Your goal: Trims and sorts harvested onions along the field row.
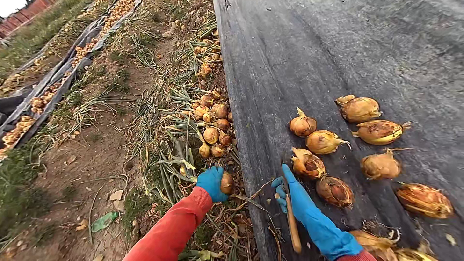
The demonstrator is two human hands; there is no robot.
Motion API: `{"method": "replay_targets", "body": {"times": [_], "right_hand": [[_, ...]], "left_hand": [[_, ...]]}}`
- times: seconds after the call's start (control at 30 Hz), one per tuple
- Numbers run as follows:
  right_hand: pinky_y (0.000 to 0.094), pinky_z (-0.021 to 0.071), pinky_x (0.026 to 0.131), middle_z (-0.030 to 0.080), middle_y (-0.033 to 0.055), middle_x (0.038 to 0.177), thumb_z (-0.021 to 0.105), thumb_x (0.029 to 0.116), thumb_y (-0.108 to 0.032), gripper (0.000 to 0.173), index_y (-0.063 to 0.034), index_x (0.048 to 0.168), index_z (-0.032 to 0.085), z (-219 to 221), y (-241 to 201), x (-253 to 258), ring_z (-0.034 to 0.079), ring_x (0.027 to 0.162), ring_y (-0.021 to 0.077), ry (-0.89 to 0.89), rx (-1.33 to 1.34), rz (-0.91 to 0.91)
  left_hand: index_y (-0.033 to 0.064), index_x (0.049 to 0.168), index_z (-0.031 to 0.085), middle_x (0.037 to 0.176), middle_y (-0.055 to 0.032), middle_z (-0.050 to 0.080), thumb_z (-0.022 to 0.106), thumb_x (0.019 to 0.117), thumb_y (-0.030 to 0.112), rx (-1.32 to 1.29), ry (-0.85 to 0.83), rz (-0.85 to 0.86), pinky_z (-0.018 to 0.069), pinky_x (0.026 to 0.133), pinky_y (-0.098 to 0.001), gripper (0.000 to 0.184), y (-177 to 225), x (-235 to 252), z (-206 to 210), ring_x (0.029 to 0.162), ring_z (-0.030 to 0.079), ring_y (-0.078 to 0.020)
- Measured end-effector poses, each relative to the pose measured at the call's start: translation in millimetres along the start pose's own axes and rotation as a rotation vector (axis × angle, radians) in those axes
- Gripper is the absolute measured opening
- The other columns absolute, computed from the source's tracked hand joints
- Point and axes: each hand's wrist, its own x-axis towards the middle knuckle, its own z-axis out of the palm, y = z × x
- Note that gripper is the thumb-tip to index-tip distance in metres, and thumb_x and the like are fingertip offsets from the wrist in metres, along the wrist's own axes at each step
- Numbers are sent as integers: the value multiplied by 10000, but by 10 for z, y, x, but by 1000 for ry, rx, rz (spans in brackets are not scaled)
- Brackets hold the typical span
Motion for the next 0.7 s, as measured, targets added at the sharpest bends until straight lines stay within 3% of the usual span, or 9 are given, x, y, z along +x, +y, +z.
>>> {"method": "replay_targets", "body": {"times": [0.1, 0.17, 0.23, 0.33, 0.43, 0.53, 0.6, 0.63, 0.7], "right_hand": [[278, 388, 334, 383, -14, 499, 344, 1084, -556, 571, -76, 863, 559, 136, 70, 48, 382, 350, 116, 115, -73, -2], [269, 394, 350, 396, -14, 525, 393, 1094, -498, 507, -62, 914, 578, 165, 93, -2, 384, 365, 111, 144, -133, -46], [277, 416, 411, 423, -16, 589, 473, 1083, -439, 422, -47, 1057, 626, 168, 152, -119, 408, 423, 112, 67, -293, -101], [285, 407, 476, 462, -34, 653, 614, 960, -557, 489, -93, 1115, 617, 315, 246, -349, 428, 489, 95, -225, -536, -108], [253, 426, 507, 519, -76, 718, 693, 735, -750, 770, -110, 1157, 611, 477, 162, -584, 463, 533, 42, -460, -571, -129], [215, 505, 558, 625, -114, 786, 641, 593, -935, 949, -149, 1123, 638, 526, 59, -683, 575, 622, -11, -488, -495, -269], [317, 556, 730, 696, -30, 911, 534, 676, -956, 984, -101, 1137, 689, 480, 32, -629, 662, 826, 53, -494, -598, -432], [382, 550, 749, 695, 13, 881, 477, 751, -933, 939, -83, 1075, 708, 458, 44, -583, 669, 842, 102, -500, -651, -516], [347, 522, 692, 639, -22, 772, 419, 877, -837, 772, -119, 935, 697, 441, 94, -528, 632, 759, 68, -516, -681, -590]], "left_hand": [[146, 1620, 276, 1427, -196, 594, 884, 689, 577, -323, -22, -174, 481, 1068, -602, 1193, -265, -185, 322, 1297, 598, -385], [107, 1581, 341, 1382, -223, 618, 915, 661, 549, -650, 17, -274, 463, 1103, -569, 1171, -397, -325, 635, 1302, 595, -376], [30, 1528, 406, 1369, -224, 619, 947, 629, 424, -1040, 130, -263, 468, 1115, -499, 1121, -414, -525, 940, 1294, 600, -323], [-43, 1405, 483, 1193, -133, 707, 919, 514, 296, -1425, 346, -34, 580, 977, -336, 1049, -175, -964, 1076, 1098, 702, -156], [-94, 1316, 515, 1125, -74, 735, 915, 557, 257, -1516, 387, 311, 594, 945, -275, 927, 41, -1212, 866, 1039, 716, -77], [-80, 1289, 549, 1102, -50, 742, 905, 614, 303, -1459, 301, 377, 590, 943, -269, 854, 116, -1346, 626, 1026, 714, -60], [-67, 1251, 595, 1092, -41, 739, 890, 625, 344, -1328, 150, 309, 570, 940, -256, 805, 103, -1425, 450, 1022, 697, -45], [-60, 1249, 597, 1102, -41, 731, 886, 635, 336, -1280, 60, 287, 562, 950, -254, 786, 96, -1445, 382, 1032, 688, -44], [-41, 1269, 590, 1122, -59, 726, 892, 623, 313, -1260, -3, 259, 565, 963, -290, 796, 90, -1453, 388, 1052, 691, -79]]}}
